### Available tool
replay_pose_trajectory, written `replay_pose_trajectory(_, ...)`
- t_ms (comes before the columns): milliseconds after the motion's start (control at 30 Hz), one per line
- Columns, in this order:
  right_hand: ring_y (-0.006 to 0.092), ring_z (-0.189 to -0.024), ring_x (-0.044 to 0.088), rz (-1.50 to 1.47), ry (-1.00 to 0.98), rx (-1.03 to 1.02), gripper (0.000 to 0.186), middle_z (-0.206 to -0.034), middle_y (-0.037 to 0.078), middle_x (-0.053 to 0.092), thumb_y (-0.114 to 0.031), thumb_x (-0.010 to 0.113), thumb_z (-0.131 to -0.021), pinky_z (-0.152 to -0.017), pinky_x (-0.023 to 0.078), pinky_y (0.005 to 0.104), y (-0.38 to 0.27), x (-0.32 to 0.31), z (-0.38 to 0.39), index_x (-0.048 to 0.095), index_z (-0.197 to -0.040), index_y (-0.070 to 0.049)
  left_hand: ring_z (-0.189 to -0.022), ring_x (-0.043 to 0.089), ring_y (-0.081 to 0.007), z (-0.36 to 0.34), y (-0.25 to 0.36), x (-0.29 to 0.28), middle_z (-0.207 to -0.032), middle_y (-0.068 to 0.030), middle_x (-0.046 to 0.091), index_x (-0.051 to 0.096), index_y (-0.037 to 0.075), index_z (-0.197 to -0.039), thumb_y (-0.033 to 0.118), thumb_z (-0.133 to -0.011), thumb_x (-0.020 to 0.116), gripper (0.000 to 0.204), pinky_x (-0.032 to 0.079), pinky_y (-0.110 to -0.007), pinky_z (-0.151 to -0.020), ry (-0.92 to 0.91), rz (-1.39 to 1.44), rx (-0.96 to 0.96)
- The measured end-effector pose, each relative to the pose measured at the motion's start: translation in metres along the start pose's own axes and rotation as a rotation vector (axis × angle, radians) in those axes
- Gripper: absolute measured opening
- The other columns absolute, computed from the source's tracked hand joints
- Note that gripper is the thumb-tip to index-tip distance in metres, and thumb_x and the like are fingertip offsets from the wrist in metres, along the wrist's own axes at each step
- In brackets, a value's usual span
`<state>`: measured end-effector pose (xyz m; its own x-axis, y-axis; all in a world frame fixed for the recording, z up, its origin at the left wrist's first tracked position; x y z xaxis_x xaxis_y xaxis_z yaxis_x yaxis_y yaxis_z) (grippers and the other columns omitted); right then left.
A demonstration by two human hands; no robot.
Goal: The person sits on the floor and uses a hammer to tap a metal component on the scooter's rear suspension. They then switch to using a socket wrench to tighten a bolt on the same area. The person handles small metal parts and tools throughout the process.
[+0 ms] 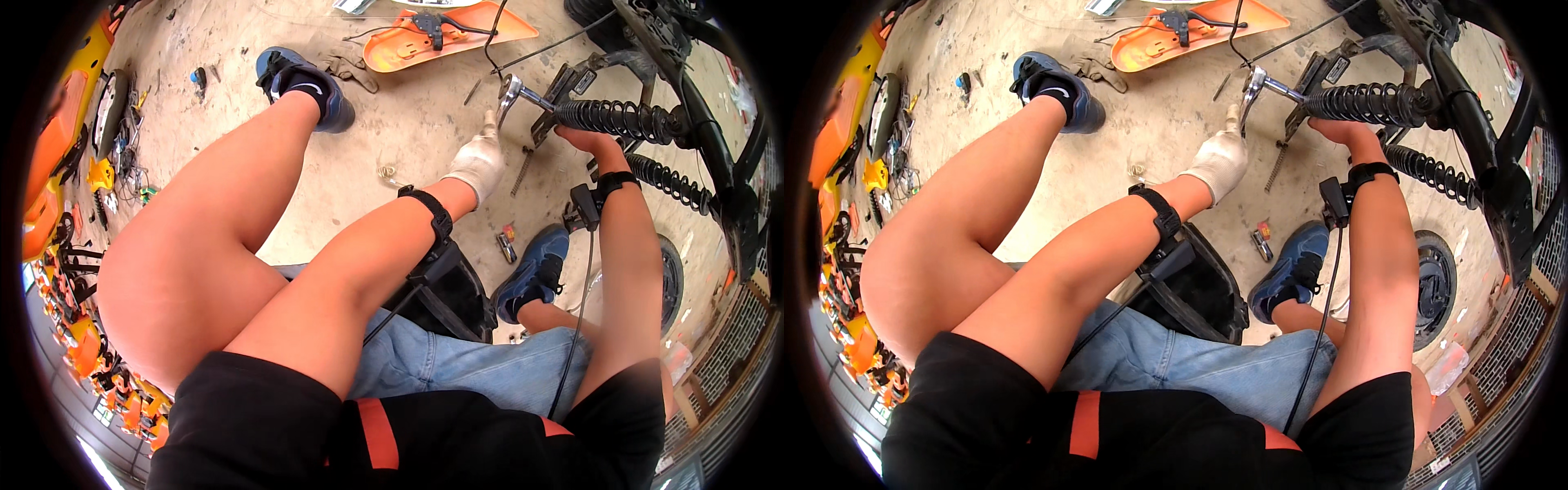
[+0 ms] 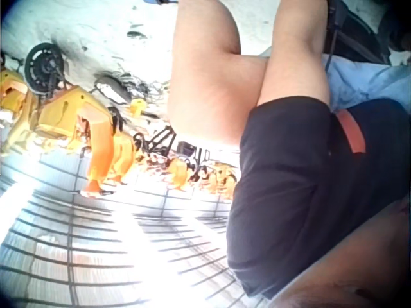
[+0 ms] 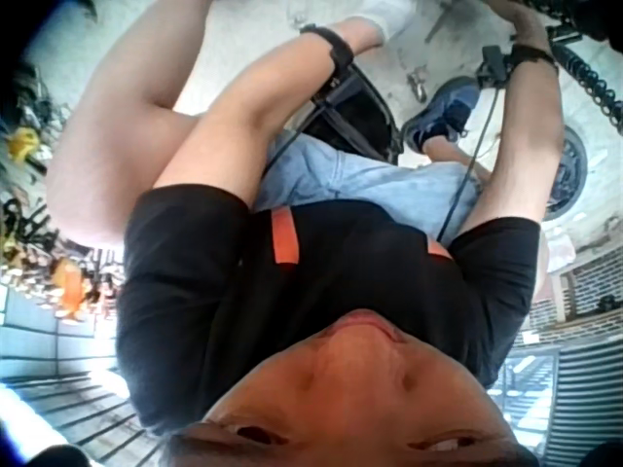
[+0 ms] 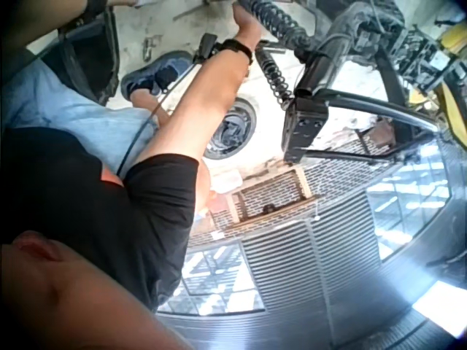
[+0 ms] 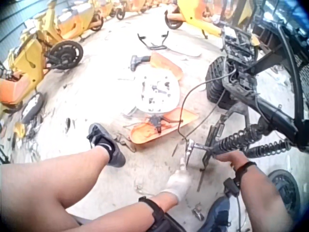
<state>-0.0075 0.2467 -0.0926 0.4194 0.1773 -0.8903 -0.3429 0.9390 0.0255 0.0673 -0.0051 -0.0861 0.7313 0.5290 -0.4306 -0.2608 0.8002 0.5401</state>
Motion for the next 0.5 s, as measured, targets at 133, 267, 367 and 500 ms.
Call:
replay_pose_trajectory(133,0.036,-0.089,0.061,0.132,0.239,0.052,0.022,-0.092,0.018,0.063,-0.026,0.057,-0.083,-0.082,0.047,0.0466,-0.011,0.011,0.003,0.064,-0.092,-0.007,-0.114,0.061,-0.035,0.024,0.026,-0.023,-0.132,-0.0232,0.056,0.002,0.004,-0.154,0.009,-0.092,0.046,0.076,0.049,-0.046,-0.095,-0.031,0.071,-0.111)
replay_pose_trajectory(267,0.0369,-0.101,0.061,0.075,0.257,0.223,0.023,-0.106,0.017,0.064,-0.027,0.058,-0.085,-0.089,0.049,0.0472,-0.016,0.016,0.004,0.065,-0.1,-0.01,-0.096,0.068,-0.031,0.019,0.046,-0.036,-0.107,-0.0158,0.069,0.049,0.006,-0.132,0.012,-0.086,0.059,0.047,0.053,-0.044,-0.087,-0.058,-0.28,0.096)
replay_pose_trajectory(367,0.036,-0.105,0.061,0.03,0.252,0.307,0.025,-0.11,0.015,0.064,-0.028,0.06,-0.084,-0.087,0.051,0.0468,-0.019,0.013,0.007,0.065,-0.105,-0.014,-0.076,0.071,-0.0219,0.028,0.065,-0.068,-0.075,-0.0073,0.072,0.075,0.014,-0.074,0.012,-0.073,0.074,0.002,0.056,-0.037,-0.074,-0.314,-1.042,0.655)
replay_pose_trajectory(500,0.0347,-0.105,0.061,0.048,0.304,0.364,0.03,-0.113,0.013,0.064,-0.029,0.061,-0.083,-0.085,0.052,0.0466,-0.018,0.022,0.003,0.064,-0.111,-0.019,-0.078,0.07,-0.0278,0.029,0.072,-0.081,-0.08,-0.0124,0.071,0.074,0.011,-0.078,0.016,-0.069,0.077,0.01,0.056,-0.036,-0.072,0.001,-0.713,0.66)
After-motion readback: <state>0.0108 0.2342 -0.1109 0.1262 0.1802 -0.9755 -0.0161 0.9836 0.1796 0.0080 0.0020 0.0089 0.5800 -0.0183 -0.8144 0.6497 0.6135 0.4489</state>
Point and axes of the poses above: each hand's wrist, its own z-axis away from the middle knuckle, its own x-axis out of the palm, y = z × x, the point moved 1 cm from there along -z, towards the middle knuckle
